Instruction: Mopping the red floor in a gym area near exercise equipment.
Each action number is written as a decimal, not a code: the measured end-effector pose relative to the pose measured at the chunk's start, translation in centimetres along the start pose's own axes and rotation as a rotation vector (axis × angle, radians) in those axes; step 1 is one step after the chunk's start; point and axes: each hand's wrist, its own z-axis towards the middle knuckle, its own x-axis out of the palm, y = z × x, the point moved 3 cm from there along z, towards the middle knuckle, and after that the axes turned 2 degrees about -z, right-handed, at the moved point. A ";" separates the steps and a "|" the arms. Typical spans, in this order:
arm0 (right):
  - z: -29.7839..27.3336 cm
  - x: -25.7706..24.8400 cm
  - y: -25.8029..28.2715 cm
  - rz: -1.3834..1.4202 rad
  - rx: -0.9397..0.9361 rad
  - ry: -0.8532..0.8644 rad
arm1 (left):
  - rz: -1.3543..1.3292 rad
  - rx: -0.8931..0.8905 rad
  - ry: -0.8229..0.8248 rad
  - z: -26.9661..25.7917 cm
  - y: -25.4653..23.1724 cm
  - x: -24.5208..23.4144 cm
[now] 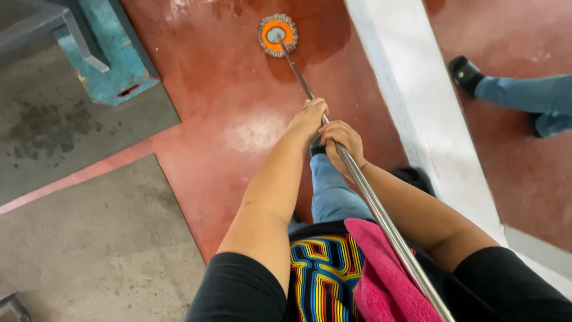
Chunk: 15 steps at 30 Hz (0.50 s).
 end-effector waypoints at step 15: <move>22.4 -0.5 -15.7 0.052 -0.093 0.055 | -0.067 -0.080 -0.186 19.5 0.3 -16.0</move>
